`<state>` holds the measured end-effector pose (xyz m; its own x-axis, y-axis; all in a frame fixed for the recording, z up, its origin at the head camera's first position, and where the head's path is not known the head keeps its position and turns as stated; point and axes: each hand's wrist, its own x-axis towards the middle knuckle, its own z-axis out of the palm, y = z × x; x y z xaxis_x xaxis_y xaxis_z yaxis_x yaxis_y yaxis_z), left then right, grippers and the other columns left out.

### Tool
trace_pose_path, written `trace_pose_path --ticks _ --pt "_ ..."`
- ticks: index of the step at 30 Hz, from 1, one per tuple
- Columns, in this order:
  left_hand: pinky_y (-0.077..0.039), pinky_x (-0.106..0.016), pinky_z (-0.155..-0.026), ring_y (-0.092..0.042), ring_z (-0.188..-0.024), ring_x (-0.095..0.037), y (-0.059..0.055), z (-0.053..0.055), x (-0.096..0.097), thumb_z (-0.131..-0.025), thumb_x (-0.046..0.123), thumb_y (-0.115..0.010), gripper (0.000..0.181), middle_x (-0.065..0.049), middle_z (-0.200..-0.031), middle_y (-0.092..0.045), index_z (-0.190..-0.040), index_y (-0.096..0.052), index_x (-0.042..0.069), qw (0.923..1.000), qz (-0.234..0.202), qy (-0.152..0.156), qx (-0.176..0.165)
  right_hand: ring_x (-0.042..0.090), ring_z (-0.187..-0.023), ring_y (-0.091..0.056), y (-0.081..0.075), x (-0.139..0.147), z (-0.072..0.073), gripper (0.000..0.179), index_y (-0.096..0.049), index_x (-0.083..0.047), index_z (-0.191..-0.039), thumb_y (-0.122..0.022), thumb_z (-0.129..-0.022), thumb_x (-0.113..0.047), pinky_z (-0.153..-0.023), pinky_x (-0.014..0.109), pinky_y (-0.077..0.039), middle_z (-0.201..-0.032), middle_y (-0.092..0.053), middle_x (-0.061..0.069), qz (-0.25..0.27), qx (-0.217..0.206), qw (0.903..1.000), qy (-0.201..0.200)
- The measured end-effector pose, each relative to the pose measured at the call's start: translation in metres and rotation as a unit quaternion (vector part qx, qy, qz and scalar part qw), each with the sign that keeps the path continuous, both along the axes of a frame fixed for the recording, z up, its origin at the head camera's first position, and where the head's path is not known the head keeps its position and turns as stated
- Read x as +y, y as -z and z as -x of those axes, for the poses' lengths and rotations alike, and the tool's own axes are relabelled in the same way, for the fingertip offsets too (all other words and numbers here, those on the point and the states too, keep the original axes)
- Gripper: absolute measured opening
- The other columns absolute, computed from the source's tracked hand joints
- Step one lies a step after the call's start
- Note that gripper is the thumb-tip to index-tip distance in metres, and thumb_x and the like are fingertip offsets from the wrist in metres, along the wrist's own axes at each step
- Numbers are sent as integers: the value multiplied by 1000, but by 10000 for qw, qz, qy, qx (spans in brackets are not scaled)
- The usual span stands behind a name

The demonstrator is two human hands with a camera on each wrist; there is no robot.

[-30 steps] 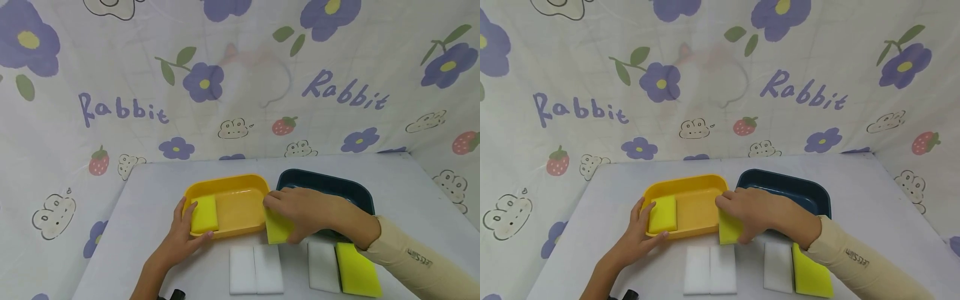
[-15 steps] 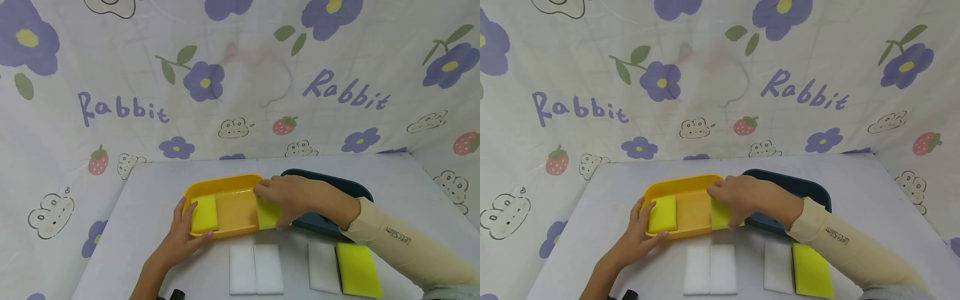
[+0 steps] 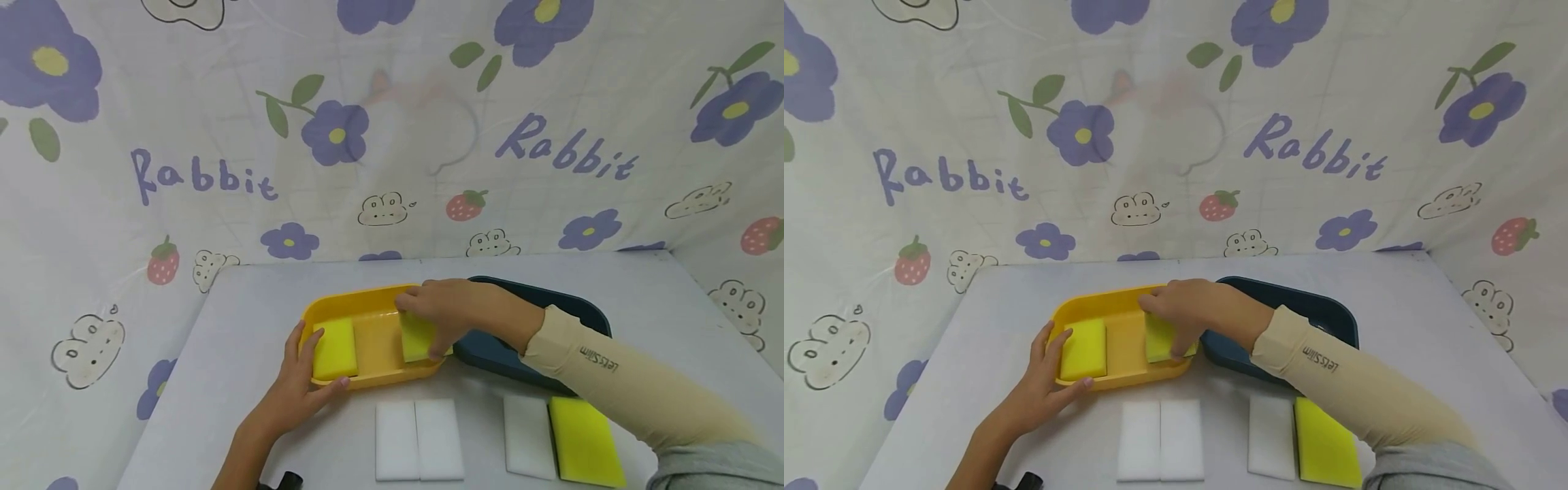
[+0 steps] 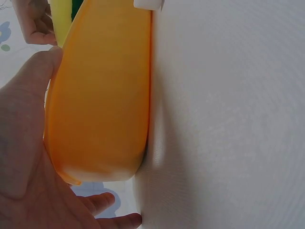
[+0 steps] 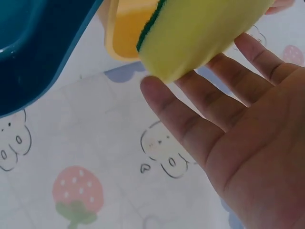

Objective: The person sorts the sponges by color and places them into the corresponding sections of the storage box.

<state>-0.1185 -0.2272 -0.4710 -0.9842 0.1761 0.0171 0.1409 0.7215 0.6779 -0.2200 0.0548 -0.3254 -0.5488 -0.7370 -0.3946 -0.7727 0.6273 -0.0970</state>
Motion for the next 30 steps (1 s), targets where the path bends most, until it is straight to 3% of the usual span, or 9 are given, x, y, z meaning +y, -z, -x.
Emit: trace_pose_path --ticks 12,21,30 --pt "-25 -60 -112 -7 -150 -40 -3 1 -1 -86 63 -67 100 -8 -165 14 -159 -17 16 10000 3 -2 -38 19 -101 -52 19 -26 16 71 -46 -23 -129 -90 -75 -36 -96 37 -49 -124 -56 0 -383 -101 9991 131" --pt "-24 -60 -113 -6 -151 -39 1 1 -1 -86 66 -66 101 -6 -165 16 -160 -16 17 9998 -65 6 -203 17 -97 -53 34 -41 22 70 -48 -27 -126 -92 -72 -30 -92 34 -52 -114 -55 -5 -668 -555 9955 389" --pt "-24 -59 -114 -8 -150 -38 -4 0 -3 -87 65 -66 102 -7 -165 17 -160 -15 15 9997 -25 39 -258 18 -94 -53 47 -50 23 67 -51 -28 -125 -92 -73 -28 -85 31 -53 -108 -55 -4 -835 -634 9926 612"
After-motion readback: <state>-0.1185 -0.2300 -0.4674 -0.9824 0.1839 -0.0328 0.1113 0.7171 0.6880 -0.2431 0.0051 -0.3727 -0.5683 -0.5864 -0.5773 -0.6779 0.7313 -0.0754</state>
